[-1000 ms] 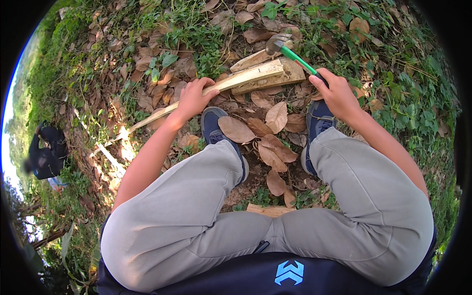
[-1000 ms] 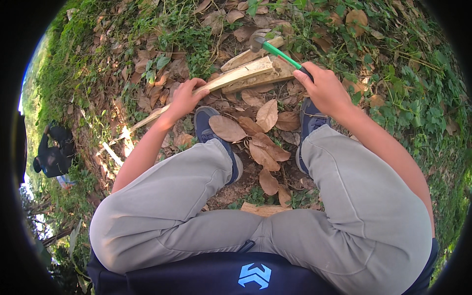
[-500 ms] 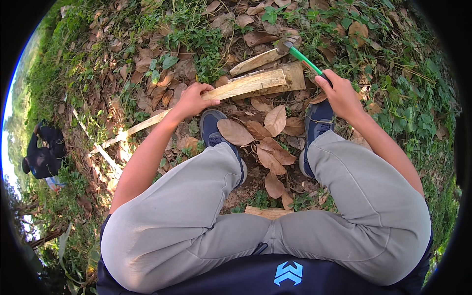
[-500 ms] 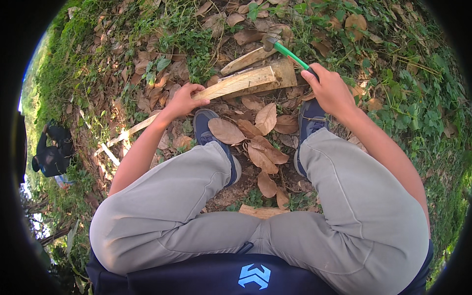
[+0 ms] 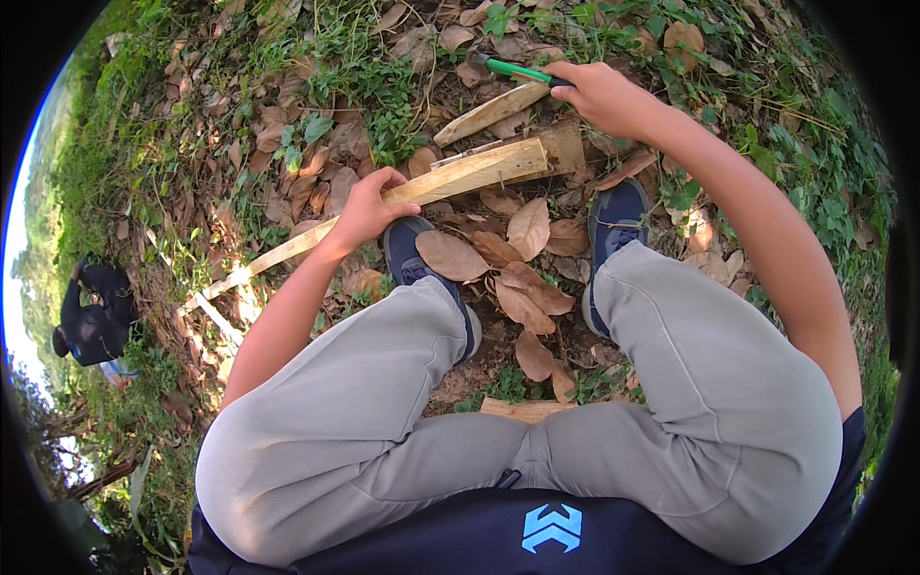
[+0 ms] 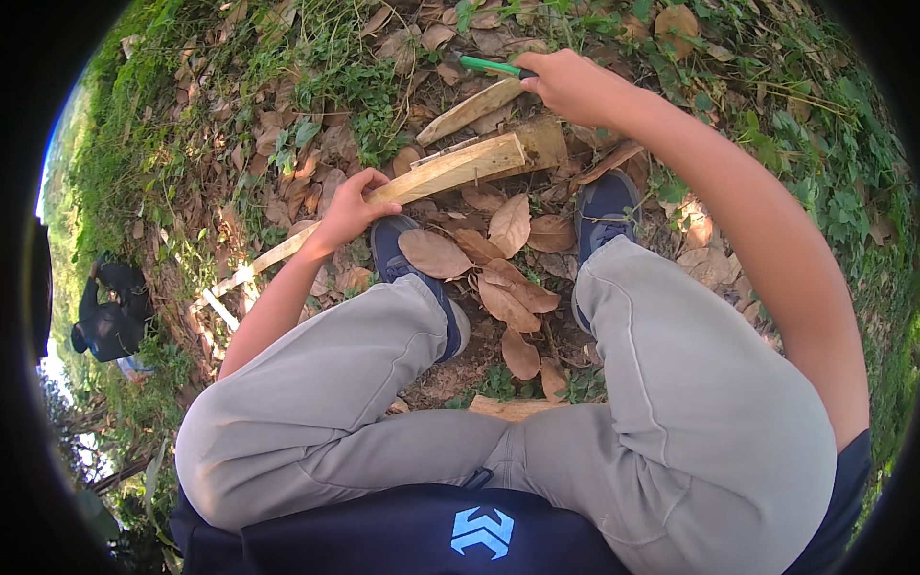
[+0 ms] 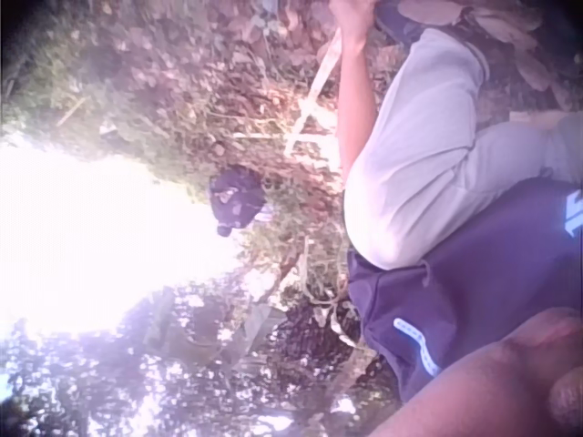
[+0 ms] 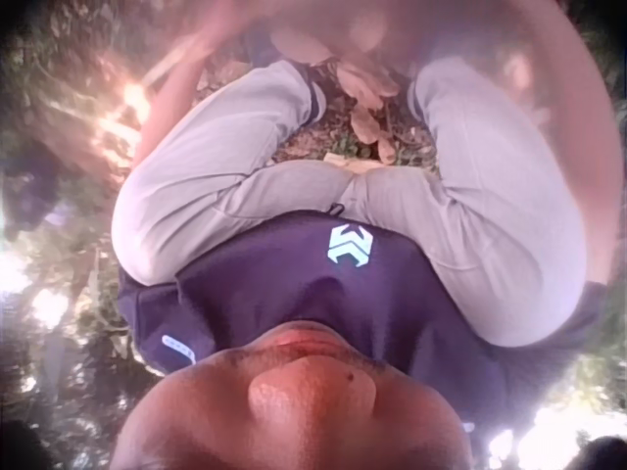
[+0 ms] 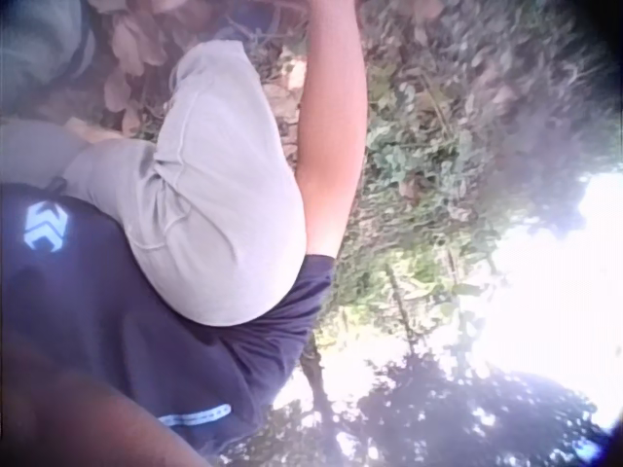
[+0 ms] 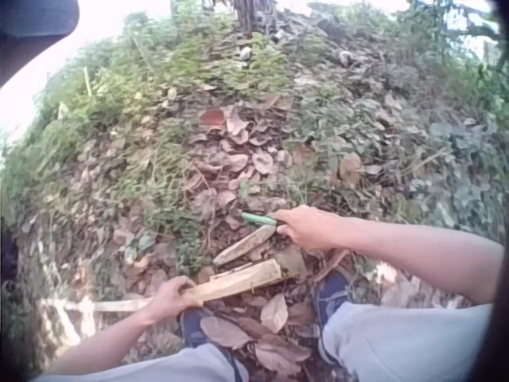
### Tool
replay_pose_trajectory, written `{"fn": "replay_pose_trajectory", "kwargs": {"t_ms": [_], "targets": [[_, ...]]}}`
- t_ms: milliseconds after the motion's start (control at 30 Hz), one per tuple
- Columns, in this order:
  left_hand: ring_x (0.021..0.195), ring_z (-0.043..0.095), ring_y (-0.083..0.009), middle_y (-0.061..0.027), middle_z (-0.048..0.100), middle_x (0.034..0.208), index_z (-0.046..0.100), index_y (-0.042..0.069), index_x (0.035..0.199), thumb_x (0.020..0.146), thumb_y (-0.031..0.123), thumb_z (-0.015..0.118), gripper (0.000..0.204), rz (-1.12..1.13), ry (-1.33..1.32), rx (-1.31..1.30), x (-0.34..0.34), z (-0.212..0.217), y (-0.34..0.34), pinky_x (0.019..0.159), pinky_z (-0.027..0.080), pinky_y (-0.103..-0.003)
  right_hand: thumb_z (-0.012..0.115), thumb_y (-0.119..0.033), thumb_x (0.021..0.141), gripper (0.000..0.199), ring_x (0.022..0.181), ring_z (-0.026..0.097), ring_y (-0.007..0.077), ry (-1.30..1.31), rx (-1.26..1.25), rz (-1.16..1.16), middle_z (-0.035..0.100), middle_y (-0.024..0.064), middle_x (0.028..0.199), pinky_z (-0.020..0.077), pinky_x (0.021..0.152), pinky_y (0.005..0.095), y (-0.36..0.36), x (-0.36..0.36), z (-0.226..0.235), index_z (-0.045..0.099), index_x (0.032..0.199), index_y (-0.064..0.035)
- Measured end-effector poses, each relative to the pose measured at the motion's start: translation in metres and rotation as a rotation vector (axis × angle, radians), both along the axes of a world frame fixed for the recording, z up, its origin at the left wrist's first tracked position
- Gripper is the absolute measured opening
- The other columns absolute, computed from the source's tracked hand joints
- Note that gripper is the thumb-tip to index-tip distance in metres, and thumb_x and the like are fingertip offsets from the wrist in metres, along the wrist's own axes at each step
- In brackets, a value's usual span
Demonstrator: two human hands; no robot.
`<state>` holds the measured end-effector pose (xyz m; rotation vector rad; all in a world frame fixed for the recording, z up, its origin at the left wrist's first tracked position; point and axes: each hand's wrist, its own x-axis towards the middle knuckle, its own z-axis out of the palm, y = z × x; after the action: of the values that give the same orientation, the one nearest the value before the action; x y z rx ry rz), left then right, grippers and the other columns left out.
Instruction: The person sits on the ground and uses a hammer to strike a chisel, carving a long, thin piece of wood. They repeatedly adjust the wood and the chisel to remove material along the length of the piece.
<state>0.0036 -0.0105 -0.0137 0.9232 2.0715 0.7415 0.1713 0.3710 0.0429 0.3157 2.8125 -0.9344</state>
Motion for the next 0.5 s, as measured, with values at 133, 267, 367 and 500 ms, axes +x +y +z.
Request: {"fn": "replay_pose_trajectory", "kwargs": {"t_ms": [133, 267, 367, 500], "targets": [[0.086, 0.064, -0.0167, -0.0074, 0.072, 0.094, 0.068, 0.001, 0.108, 0.077, 0.017, 0.092, 0.043, -0.002, 0.019, -0.069, -0.002, 0.002, -0.003, 0.080, 0.052, -0.033, 0.055, -0.024, 0.108, 0.039, 0.086, 0.072, 0.0378, -0.331, 0.049, 0.025, 0.074, 0.0214, 0.094, 0.0546, 0.076, 0.0513, -0.006, -0.005, 0.028, 0.059, 0.144, -0.0090], [0.084, 0.064, -0.0157, -0.0069, 0.071, 0.093, 0.068, 0.001, 0.107, 0.076, 0.017, 0.093, 0.042, 0.013, -0.010, -0.042, -0.002, 0.000, -0.002, 0.078, 0.052, -0.033, 0.055, -0.026, 0.108, 0.040, 0.088, 0.073, 0.0377, -0.351, 0.044, 0.049, 0.074, 0.0213, 0.096, 0.0558, 0.079, 0.0516, 0.000, -0.002, 0.038, 0.058, 0.145, -0.0103], [0.083, 0.063, -0.0153, -0.0065, 0.071, 0.092, 0.068, 0.001, 0.107, 0.076, 0.018, 0.093, 0.043, 0.011, -0.034, -0.043, -0.003, 0.001, 0.001, 0.078, 0.052, -0.033, 0.054, -0.027, 0.109, 0.039, 0.093, 0.073, 0.0391, -0.228, 0.095, 0.011, 0.074, 0.0217, 0.100, 0.0561, 0.082, 0.0526, -0.006, 0.003, 0.016, 0.059, 0.145, -0.0128], [0.082, 0.063, -0.0148, -0.0061, 0.071, 0.092, 0.068, 0.002, 0.107, 0.076, 0.018, 0.093, 0.043, -0.003, -0.039, -0.061, -0.003, 0.004, 0.000, 0.077, 0.051, -0.032, 0.053, -0.026, 0.109, 0.039, 0.099, 0.071, 0.0425, -0.340, 0.154, 0.078, 0.074, 0.0228, 0.103, 0.0546, 0.086, 0.0527, -0.023, -0.002, 0.022, 0.059, 0.146, -0.0151]]}}
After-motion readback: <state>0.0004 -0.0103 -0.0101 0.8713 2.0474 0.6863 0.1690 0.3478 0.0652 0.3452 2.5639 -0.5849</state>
